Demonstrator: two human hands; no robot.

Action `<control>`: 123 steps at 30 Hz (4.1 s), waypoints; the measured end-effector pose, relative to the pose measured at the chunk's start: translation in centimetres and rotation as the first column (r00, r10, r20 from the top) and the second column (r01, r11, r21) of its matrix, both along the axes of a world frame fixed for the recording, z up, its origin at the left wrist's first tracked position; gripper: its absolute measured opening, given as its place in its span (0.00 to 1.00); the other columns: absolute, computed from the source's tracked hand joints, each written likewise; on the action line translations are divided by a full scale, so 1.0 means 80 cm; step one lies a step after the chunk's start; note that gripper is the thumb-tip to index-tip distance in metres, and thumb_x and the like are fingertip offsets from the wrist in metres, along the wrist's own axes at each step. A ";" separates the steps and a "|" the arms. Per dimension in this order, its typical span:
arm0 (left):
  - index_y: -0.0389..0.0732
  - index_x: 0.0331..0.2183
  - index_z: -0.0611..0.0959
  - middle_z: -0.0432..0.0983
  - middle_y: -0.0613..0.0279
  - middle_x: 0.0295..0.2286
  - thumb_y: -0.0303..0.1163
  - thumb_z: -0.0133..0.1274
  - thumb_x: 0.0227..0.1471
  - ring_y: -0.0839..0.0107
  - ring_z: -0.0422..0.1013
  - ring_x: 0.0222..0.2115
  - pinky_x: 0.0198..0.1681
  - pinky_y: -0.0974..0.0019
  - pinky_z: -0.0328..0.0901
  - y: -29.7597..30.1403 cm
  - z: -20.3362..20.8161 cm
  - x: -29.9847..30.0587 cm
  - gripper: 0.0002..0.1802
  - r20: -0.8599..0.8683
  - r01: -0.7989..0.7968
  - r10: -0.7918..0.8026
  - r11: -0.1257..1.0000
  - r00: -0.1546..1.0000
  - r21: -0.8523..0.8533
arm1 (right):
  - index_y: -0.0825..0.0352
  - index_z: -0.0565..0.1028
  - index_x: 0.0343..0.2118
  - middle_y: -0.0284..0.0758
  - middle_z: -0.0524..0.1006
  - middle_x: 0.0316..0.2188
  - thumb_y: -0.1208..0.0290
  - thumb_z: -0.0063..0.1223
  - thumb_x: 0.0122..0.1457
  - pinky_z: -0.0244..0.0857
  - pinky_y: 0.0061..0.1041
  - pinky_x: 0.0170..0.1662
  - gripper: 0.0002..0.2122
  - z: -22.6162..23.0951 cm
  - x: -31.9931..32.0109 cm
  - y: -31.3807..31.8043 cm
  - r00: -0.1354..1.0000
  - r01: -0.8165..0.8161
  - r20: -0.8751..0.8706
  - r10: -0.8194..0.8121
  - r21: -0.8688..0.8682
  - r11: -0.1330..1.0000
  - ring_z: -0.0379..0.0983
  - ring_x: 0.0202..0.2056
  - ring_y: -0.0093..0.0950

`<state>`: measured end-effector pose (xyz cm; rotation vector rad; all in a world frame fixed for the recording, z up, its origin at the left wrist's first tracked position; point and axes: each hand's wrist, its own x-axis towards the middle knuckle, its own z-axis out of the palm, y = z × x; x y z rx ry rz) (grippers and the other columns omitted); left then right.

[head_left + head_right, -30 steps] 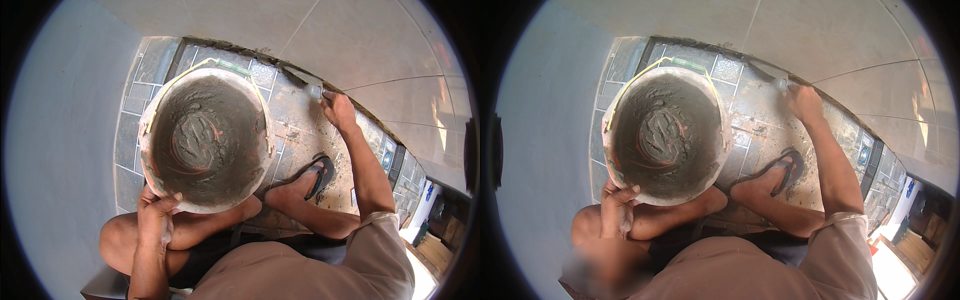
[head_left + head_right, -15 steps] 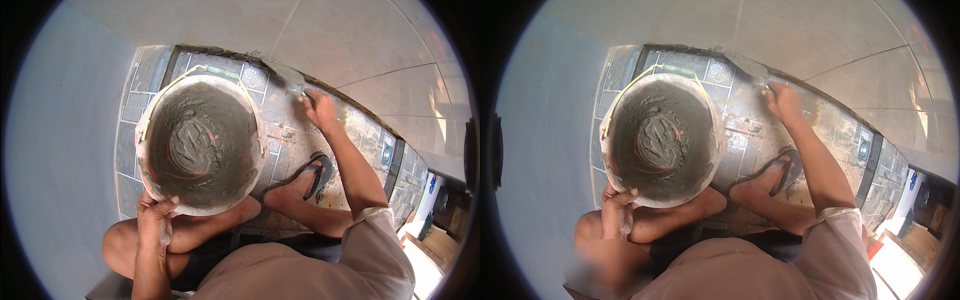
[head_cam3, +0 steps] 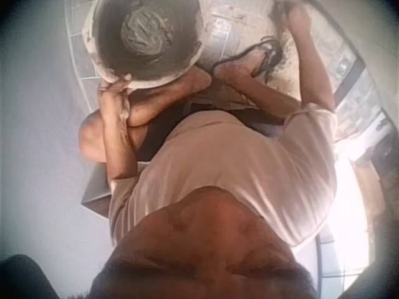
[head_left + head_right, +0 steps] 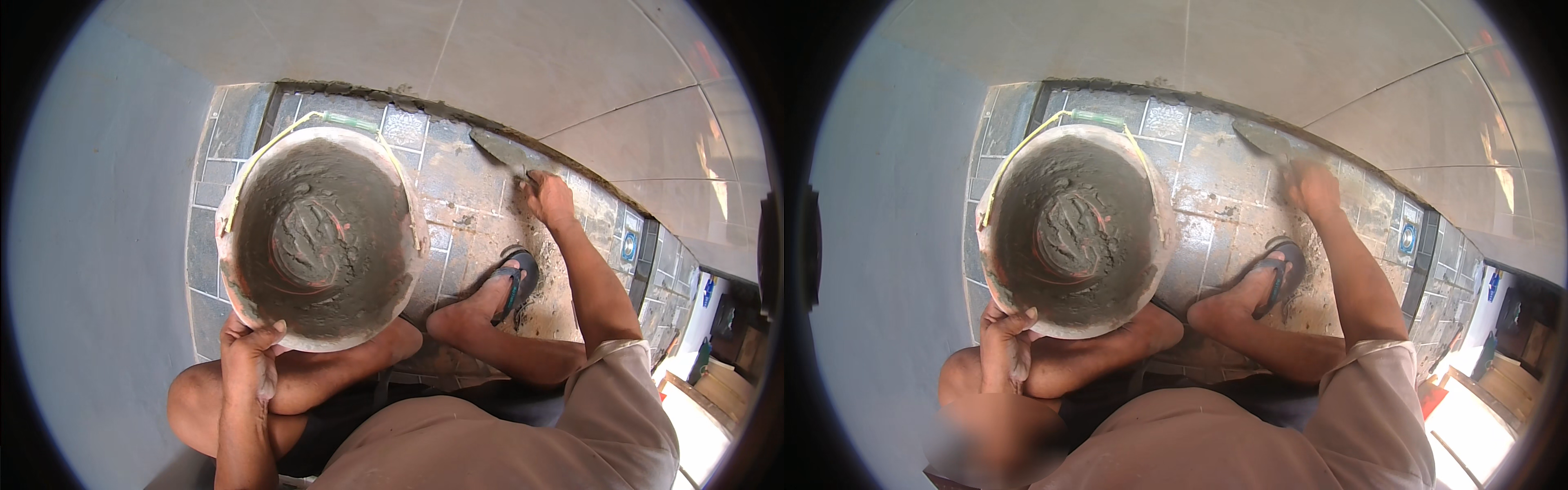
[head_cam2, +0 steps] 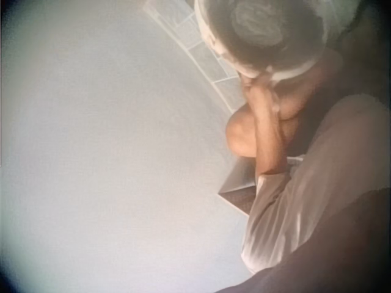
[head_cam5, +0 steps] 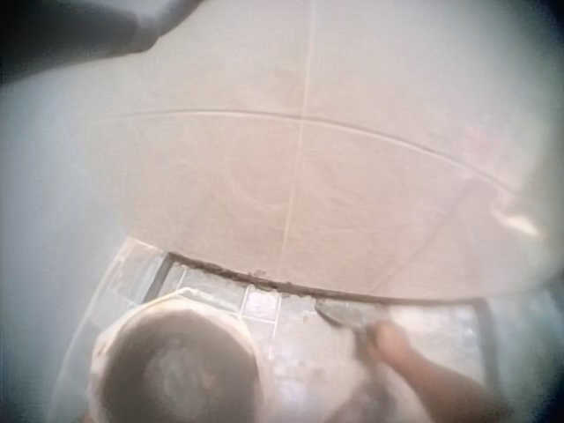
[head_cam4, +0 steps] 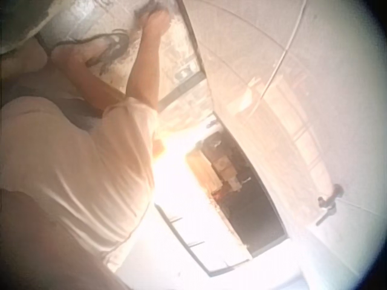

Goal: The person scoops cement from a bucket using a trowel and applies it into the gaps between floor tiles. They smooth the cement along the grout lines to fill the spaces between the tiles.

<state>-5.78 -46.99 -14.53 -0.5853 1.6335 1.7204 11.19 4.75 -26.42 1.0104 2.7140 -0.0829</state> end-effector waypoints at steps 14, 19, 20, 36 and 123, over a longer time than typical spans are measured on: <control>0.34 0.48 0.82 0.84 0.55 0.39 0.09 0.52 0.54 0.67 0.83 0.36 0.39 0.62 0.84 -0.003 -0.001 0.001 0.20 -0.025 0.037 -0.036 0.999 0.999 0.017 | 0.69 0.82 0.49 0.50 0.82 0.51 0.67 0.56 0.63 0.73 0.47 0.57 0.15 0.098 -0.124 0.004 0.962 0.071 0.271 -0.038 -0.114 0.991 0.79 0.54 0.50; 0.34 0.49 0.82 0.84 0.54 0.40 0.10 0.53 0.54 0.66 0.83 0.37 0.39 0.62 0.84 0.004 0.006 0.000 0.21 -0.022 0.062 -0.061 0.998 0.998 0.028 | 0.71 0.84 0.37 0.55 0.83 0.39 0.64 0.63 0.60 0.74 0.47 0.50 0.13 0.109 -0.119 0.008 0.996 0.052 0.074 -0.047 -0.058 0.997 0.81 0.46 0.53; 0.34 0.50 0.82 0.84 0.54 0.41 0.10 0.53 0.54 0.66 0.83 0.37 0.39 0.62 0.84 0.005 0.006 -0.001 0.22 -0.024 0.066 -0.065 0.997 0.998 0.026 | 0.71 0.84 0.37 0.55 0.83 0.39 0.64 0.63 0.60 0.74 0.47 0.49 0.13 0.115 -0.116 0.009 0.997 0.055 0.061 -0.052 -0.061 0.997 0.81 0.45 0.53; 0.34 0.52 0.82 0.84 0.53 0.42 0.12 0.57 0.52 0.65 0.82 0.38 0.39 0.65 0.79 -0.006 0.014 -0.012 0.24 0.022 0.201 -0.201 0.979 0.979 0.030 | 0.75 0.79 0.46 0.56 0.82 0.39 0.66 0.60 0.66 0.72 0.46 0.55 0.14 0.313 -0.071 -0.264 0.912 -0.365 -0.035 0.408 -0.524 0.769 0.80 0.46 0.51; 0.33 0.54 0.82 0.81 0.62 0.45 0.23 0.63 0.58 0.72 0.77 0.41 0.45 0.67 0.72 -0.020 0.037 -0.048 0.22 -0.281 0.272 -0.257 0.962 0.925 0.014 | 0.73 0.82 0.45 0.47 0.82 0.36 0.73 0.68 0.58 0.69 0.35 0.47 0.14 0.196 0.000 -0.372 0.851 -0.433 -0.516 0.099 -0.581 0.689 0.79 0.39 0.44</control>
